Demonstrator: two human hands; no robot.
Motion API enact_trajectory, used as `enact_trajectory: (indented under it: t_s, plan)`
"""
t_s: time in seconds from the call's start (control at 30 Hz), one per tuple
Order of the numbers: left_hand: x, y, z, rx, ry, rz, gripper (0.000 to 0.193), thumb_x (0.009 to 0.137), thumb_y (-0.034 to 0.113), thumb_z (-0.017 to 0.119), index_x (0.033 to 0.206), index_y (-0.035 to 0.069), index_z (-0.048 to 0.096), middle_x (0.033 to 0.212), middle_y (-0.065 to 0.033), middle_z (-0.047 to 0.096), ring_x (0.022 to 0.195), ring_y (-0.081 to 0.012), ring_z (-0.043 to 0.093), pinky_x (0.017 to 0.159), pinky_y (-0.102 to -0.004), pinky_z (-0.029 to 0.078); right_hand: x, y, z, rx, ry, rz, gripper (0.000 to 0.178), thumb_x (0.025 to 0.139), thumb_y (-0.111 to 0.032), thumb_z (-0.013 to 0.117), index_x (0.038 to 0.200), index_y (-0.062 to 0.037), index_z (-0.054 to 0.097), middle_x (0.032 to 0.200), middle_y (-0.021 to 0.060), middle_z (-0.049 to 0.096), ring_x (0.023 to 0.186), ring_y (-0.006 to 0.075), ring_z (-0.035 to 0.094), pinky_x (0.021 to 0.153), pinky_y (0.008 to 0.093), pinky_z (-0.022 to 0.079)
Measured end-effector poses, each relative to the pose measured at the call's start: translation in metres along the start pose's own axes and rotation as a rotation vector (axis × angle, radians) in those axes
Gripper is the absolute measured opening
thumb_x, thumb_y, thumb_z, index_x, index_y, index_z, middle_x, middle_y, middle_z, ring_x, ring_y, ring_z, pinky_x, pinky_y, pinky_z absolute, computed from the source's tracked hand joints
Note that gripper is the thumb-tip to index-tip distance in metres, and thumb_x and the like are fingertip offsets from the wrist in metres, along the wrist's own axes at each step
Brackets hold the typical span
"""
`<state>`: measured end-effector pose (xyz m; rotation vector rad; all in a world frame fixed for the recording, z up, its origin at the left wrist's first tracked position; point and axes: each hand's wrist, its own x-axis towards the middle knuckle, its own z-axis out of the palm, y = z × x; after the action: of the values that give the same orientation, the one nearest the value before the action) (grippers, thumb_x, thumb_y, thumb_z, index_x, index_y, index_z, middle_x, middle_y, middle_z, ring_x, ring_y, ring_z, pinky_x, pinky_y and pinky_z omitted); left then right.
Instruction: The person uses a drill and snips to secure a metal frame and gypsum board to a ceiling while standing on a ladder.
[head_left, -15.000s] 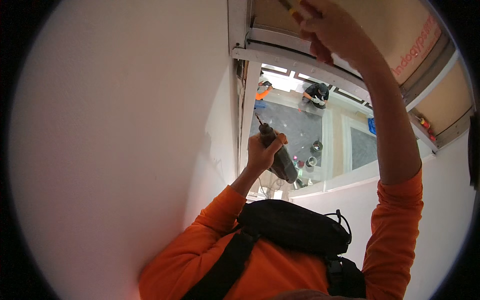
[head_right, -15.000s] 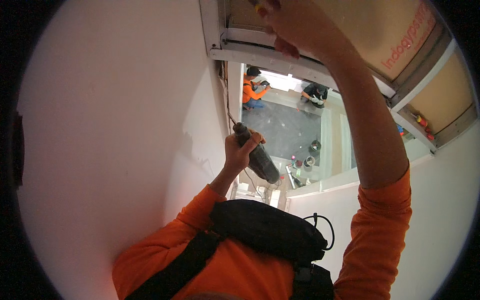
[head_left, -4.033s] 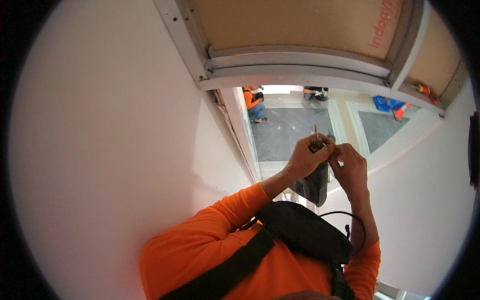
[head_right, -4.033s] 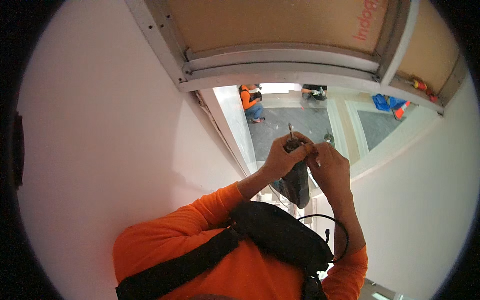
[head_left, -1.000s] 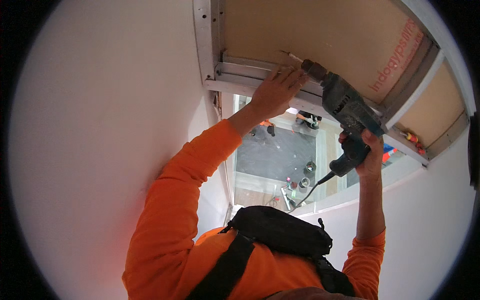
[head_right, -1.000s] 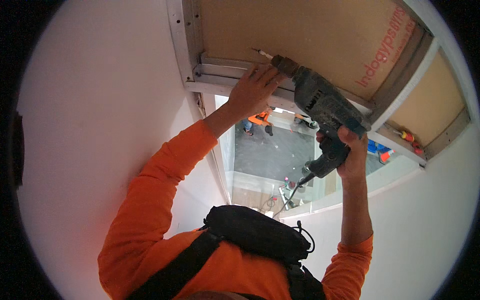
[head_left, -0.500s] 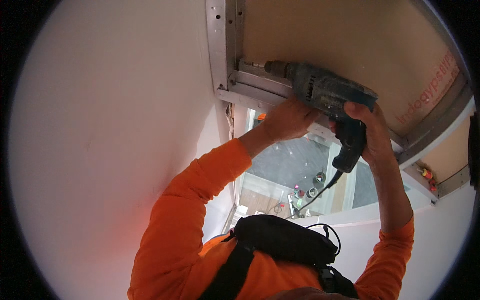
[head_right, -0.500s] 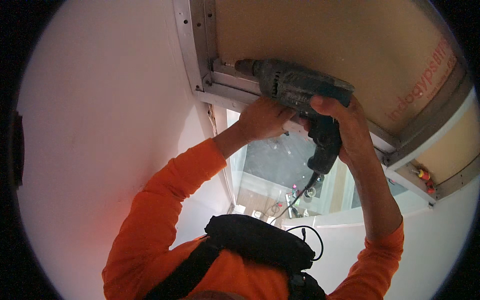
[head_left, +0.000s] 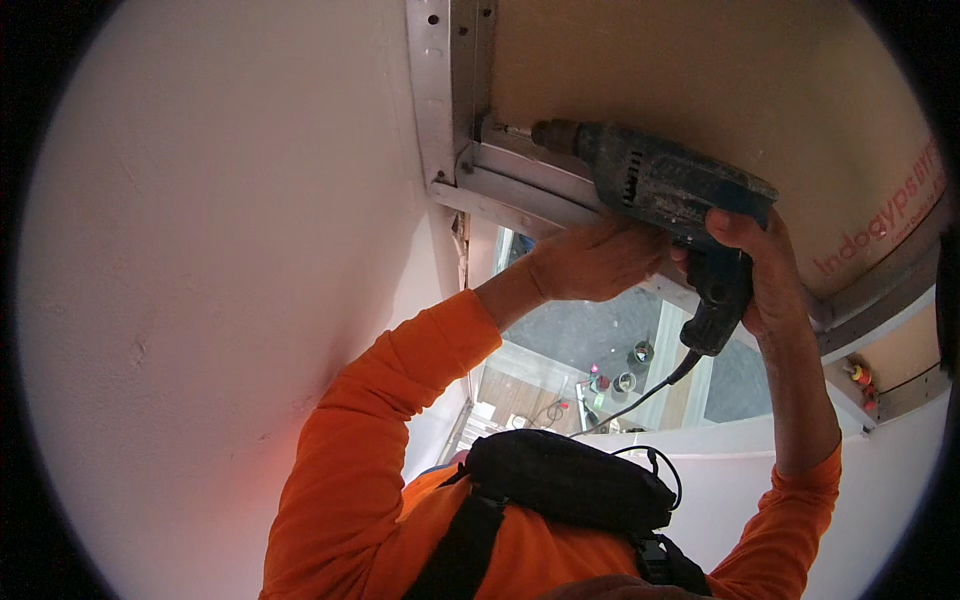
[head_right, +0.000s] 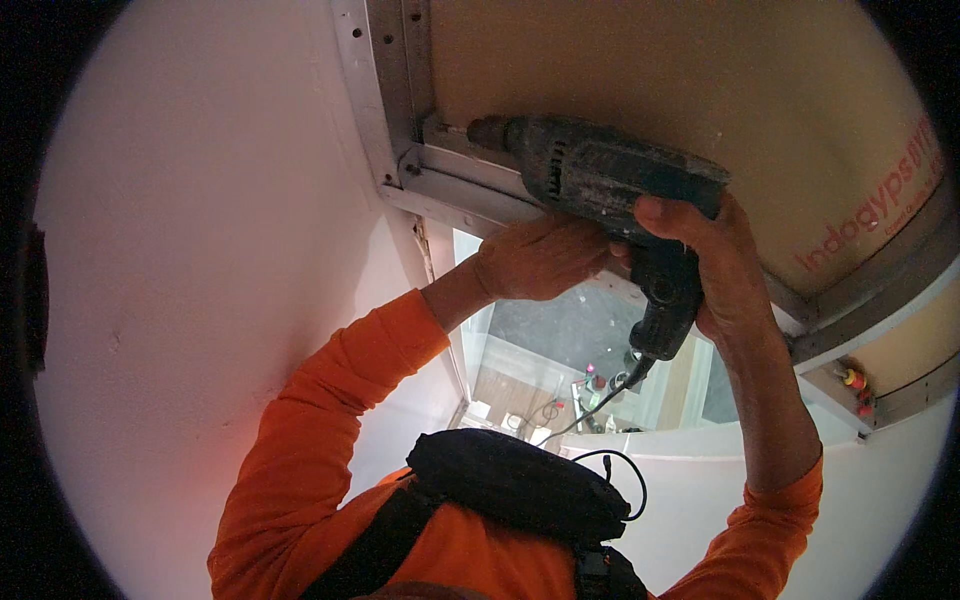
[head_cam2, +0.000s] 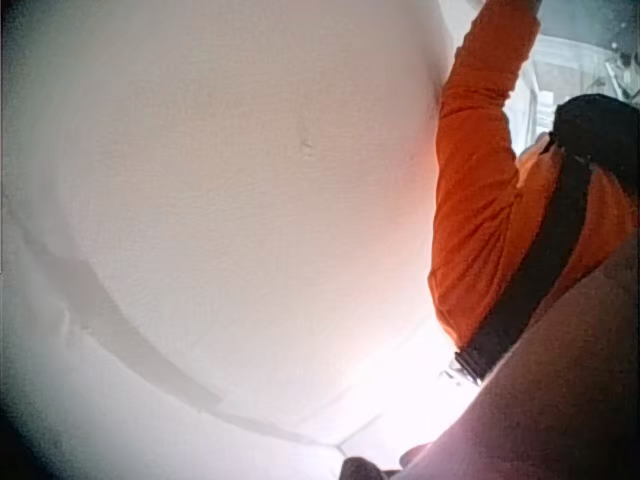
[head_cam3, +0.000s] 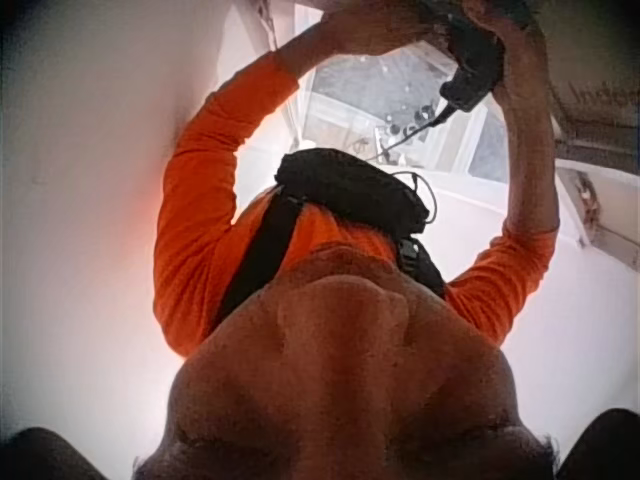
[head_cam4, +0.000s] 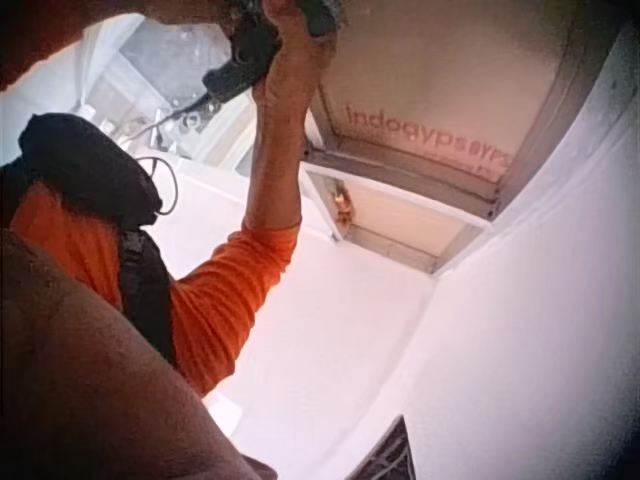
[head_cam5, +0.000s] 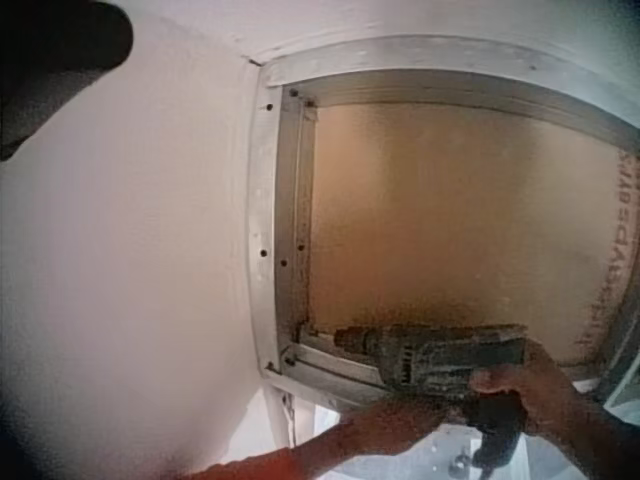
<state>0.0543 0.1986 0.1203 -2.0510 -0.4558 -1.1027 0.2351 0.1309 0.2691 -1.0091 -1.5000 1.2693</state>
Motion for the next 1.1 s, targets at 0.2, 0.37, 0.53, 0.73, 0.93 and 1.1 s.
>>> enact_trajectory:
  t_s: [0.2,0.37,0.53,0.73,0.93,1.1]
  plan:
    - [-0.007,0.004,0.005,0.130,0.108,0.017,0.029,0.089,0.026,0.065,0.116,0.015,0.064,0.116,0.0004,0.065,0.111,-0.0165,0.061,0.098,-0.0316,0.050,0.002,-0.002,0.001,-0.014,0.001,0.005,0.069,0.070,-0.032,0.081,0.120,0.0071,0.053,0.103,0.0178,0.064,0.081,0.0211,0.068,0.067,0.0303,0.061]
    - [-0.010,0.009,0.010,0.201,0.180,-0.062,0.028,0.090,0.027,0.065,0.117,0.019,0.065,0.113,0.0035,0.066,0.108,-0.0147,0.061,0.096,-0.0303,0.050,0.006,0.002,0.002,0.005,-0.005,0.011,0.066,0.070,-0.031,0.081,0.117,0.0072,0.055,0.099,0.0175,0.065,0.079,0.0211,0.068,0.066,0.0308,0.061]
    - [-0.007,0.010,0.010,0.168,0.195,-0.074,0.028,0.090,0.028,0.065,0.117,0.020,0.065,0.109,0.0049,0.065,0.107,-0.0132,0.061,0.094,-0.0292,0.050,0.005,0.007,-0.004,0.000,0.001,0.010,0.066,0.070,-0.030,0.081,0.117,0.0079,0.055,0.097,0.0178,0.066,0.077,0.0223,0.069,0.065,0.0312,0.061]
    - [-0.008,0.011,0.011,0.195,0.191,-0.082,0.027,0.091,0.027,0.065,0.117,0.019,0.065,0.107,0.0053,0.064,0.106,-0.0128,0.060,0.092,-0.0275,0.050,0.006,0.009,0.000,0.006,0.038,-0.012,0.067,0.069,-0.031,0.081,0.117,0.0078,0.055,0.097,0.0175,0.065,0.076,0.0223,0.069,0.064,0.0315,0.061]
    - [-0.004,0.010,0.007,0.147,0.177,-0.085,0.028,0.090,0.027,0.066,0.117,0.019,0.065,0.107,0.0053,0.064,0.105,-0.0120,0.060,0.092,-0.0266,0.050,0.009,0.012,-0.006,0.019,-0.013,-0.011,0.068,0.067,-0.033,0.082,0.116,0.0063,0.055,0.094,0.0159,0.066,0.072,0.0204,0.068,0.060,0.0309,0.058]
    - [-0.007,0.011,0.010,0.178,0.204,-0.090,0.029,0.091,0.027,0.066,0.118,0.018,0.065,0.107,0.0052,0.064,0.104,-0.0114,0.061,0.091,-0.0267,0.050,0.004,0.011,0.000,0.017,0.008,-0.011,0.065,0.068,-0.033,0.082,0.114,0.0055,0.057,0.089,0.0140,0.066,0.069,0.0187,0.067,0.060,0.0308,0.057]
